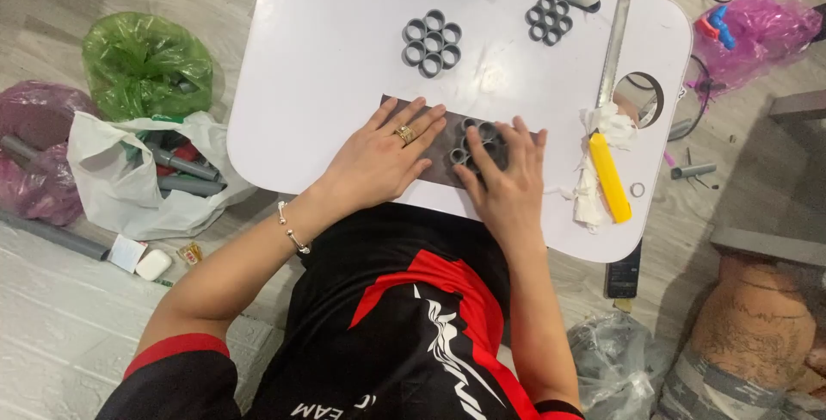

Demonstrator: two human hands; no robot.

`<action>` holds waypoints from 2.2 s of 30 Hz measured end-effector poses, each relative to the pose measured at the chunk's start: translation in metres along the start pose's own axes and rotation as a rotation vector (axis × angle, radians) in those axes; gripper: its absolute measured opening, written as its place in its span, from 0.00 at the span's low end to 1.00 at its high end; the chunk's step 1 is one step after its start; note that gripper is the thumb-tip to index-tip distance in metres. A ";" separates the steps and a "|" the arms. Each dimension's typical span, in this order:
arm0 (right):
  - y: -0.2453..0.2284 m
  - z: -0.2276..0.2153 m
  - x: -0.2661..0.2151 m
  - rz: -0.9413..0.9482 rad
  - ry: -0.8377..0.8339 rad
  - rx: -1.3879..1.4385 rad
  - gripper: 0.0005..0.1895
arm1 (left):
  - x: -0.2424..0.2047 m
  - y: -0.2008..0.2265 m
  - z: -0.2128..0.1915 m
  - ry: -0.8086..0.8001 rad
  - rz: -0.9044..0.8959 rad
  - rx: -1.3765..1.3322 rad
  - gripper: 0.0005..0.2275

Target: Sanding the edges of a plastic component using sandpaper on a flat surface.

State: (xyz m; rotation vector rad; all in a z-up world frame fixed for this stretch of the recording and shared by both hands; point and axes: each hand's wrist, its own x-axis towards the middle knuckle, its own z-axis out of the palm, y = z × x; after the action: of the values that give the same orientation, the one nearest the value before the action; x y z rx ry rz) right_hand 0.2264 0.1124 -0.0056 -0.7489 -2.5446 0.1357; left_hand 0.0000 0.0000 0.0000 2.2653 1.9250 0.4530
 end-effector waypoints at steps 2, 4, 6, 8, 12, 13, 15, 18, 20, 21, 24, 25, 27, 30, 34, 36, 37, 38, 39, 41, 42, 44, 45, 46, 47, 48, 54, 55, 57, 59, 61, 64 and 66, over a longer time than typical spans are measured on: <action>-0.008 -0.003 -0.003 -0.023 -0.016 0.026 0.26 | 0.001 -0.001 0.000 0.002 -0.002 0.004 0.25; -0.008 -0.010 -0.011 -0.030 -0.043 0.051 0.26 | -0.002 -0.001 0.000 -0.009 0.002 -0.003 0.25; 0.007 -0.021 -0.015 -0.014 -0.038 -0.020 0.27 | -0.001 0.000 -0.001 -0.007 0.001 -0.005 0.26; 0.006 -0.013 -0.010 0.043 -0.004 -0.059 0.28 | -0.001 0.001 0.002 -0.006 -0.006 -0.004 0.26; -0.026 0.000 -0.003 0.074 0.029 -0.150 0.32 | -0.001 0.001 0.005 0.006 -0.018 0.011 0.26; -0.025 -0.002 -0.006 0.080 0.029 -0.149 0.32 | 0.000 0.001 0.004 0.002 -0.015 0.011 0.26; -0.023 -0.006 -0.013 0.079 0.013 -0.185 0.32 | -0.001 0.001 0.004 0.012 -0.018 -0.007 0.26; -0.006 -0.014 -0.019 0.150 0.073 -0.289 0.35 | 0.000 0.000 0.008 0.021 -0.015 -0.001 0.26; -0.013 -0.015 -0.018 0.179 0.079 -0.276 0.37 | -0.001 0.002 0.009 0.025 -0.012 -0.002 0.26; -0.016 -0.015 -0.016 0.201 0.086 -0.258 0.40 | 0.000 0.001 0.008 0.029 -0.016 0.001 0.25; -0.014 -0.007 -0.019 0.199 0.118 -0.171 0.40 | 0.001 0.000 0.009 0.025 -0.021 -0.011 0.26; -0.008 -0.008 -0.020 0.199 0.117 -0.171 0.40 | 0.001 0.000 0.009 0.024 -0.022 -0.011 0.26; 0.001 -0.008 -0.025 0.186 0.176 -0.061 0.33 | 0.001 0.000 0.009 0.040 -0.020 -0.016 0.26; -0.007 -0.023 -0.016 0.168 0.187 0.106 0.26 | 0.000 0.000 0.010 0.048 -0.021 -0.028 0.26; -0.025 -0.013 -0.011 0.098 0.123 0.111 0.31 | -0.001 -0.001 0.010 0.062 -0.015 -0.014 0.26; -0.037 -0.004 -0.010 0.033 -0.058 -0.083 0.33 | 0.001 0.000 0.008 0.053 -0.024 -0.025 0.25; -0.037 -0.004 -0.011 0.036 -0.055 -0.090 0.33 | 0.000 0.001 0.007 0.057 -0.017 -0.025 0.25; -0.037 -0.005 -0.011 0.043 -0.067 -0.069 0.33 | 0.000 0.002 0.006 0.056 -0.020 -0.022 0.25; -0.035 -0.006 -0.008 0.046 -0.071 -0.054 0.33 | 0.003 0.001 0.004 0.063 -0.019 -0.013 0.25; -0.038 -0.009 -0.009 0.044 -0.026 -0.034 0.35 | 0.000 0.003 0.006 0.076 -0.013 -0.005 0.26; -0.038 -0.009 -0.007 0.041 0.007 -0.003 0.38 | 0.002 0.002 0.006 0.078 -0.017 -0.001 0.26; -0.036 -0.002 -0.013 0.038 0.078 -0.007 0.39 | 0.001 0.001 0.005 0.095 -0.007 0.021 0.26; -0.033 0.001 -0.017 0.035 0.136 0.002 0.41 | 0.003 0.001 0.006 0.099 -0.009 0.038 0.26; -0.036 0.000 -0.015 0.044 0.150 -0.022 0.41 | 0.003 0.003 0.003 0.111 0.017 0.035 0.26; -0.038 -0.001 -0.012 0.038 0.088 -0.032 0.40 | 0.003 0.006 -0.001 0.106 -0.007 0.043 0.25; -0.041 -0.001 -0.008 0.033 0.025 -0.043 0.39 | 0.002 0.007 -0.003 0.101 -0.030 0.050 0.25; -0.036 -0.001 -0.010 0.096 0.113 -0.033 0.43 | 0.005 0.009 -0.005 0.036 -0.061 0.090 0.25; -0.037 -0.001 -0.009 0.097 0.118 -0.036 0.43 | 0.005 0.010 -0.006 0.039 -0.057 0.092 0.25; -0.039 0.000 -0.007 0.084 -0.012 -0.070 0.41 | 0.004 0.011 -0.009 0.003 -0.077 0.068 0.25; -0.033 -0.004 -0.007 0.087 0.093 -0.035 0.42 | 0.005 0.011 -0.007 0.016 -0.070 0.073 0.25; -0.030 -0.005 -0.007 0.081 0.197 0.008 0.43 | 0.005 0.010 -0.005 0.030 -0.072 0.081 0.26; -0.028 -0.002 -0.003 0.039 0.173 -0.026 0.44 | 0.006 0.007 -0.004 0.044 -0.074 0.079 0.25; -0.032 0.000 -0.004 -0.017 0.062 -0.056 0.41 | 0.004 0.008 -0.002 0.034 -0.064 0.075 0.25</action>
State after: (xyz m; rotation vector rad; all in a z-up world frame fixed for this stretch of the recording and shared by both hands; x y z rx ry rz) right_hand 0.2138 0.0835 -0.0006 -0.7417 -2.5039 0.0348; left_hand 0.0070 0.0028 0.0050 2.2465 2.0582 0.4209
